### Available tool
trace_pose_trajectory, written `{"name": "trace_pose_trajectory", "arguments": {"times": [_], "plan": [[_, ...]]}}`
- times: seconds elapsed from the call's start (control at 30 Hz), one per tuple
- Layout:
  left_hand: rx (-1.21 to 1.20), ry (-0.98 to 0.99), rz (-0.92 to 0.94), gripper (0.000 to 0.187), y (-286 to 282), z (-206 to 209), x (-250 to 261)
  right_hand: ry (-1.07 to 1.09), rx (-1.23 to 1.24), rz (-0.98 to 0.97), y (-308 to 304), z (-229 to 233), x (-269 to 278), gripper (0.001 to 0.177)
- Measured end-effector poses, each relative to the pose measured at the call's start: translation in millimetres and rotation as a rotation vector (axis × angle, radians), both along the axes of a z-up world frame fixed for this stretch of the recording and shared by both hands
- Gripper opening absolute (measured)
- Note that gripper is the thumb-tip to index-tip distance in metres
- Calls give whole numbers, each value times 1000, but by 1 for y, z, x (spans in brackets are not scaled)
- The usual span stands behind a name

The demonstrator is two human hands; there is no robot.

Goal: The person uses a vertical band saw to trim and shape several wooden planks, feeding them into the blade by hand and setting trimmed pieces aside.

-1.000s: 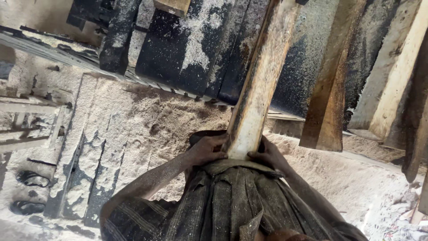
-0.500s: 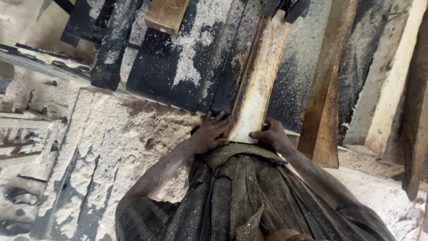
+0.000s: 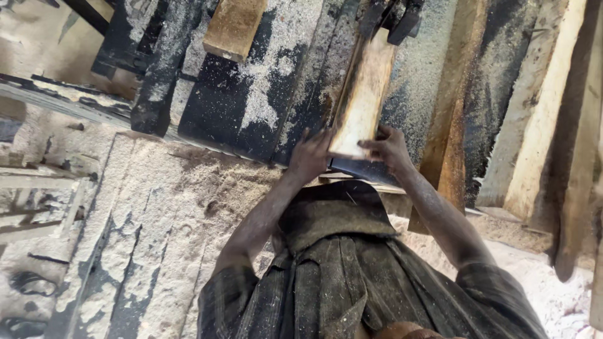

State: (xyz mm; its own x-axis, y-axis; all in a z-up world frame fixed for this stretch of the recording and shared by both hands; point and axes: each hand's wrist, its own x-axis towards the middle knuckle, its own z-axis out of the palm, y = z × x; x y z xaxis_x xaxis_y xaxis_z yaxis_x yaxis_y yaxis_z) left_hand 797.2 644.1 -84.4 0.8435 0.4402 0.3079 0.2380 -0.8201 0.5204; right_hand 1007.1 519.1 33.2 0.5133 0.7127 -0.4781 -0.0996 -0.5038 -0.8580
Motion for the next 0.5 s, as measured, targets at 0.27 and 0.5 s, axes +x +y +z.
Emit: {"name": "trace_pose_trajectory", "arguments": {"times": [0.27, 0.5], "plan": [[-161, 40, 14, 62, 50, 16, 71, -1089, -259, -100, -102, 12, 76, 103], [-384, -4, 301, 62, 23, 28, 120, -792, -551, -232, -151, -17, 77, 87]]}}
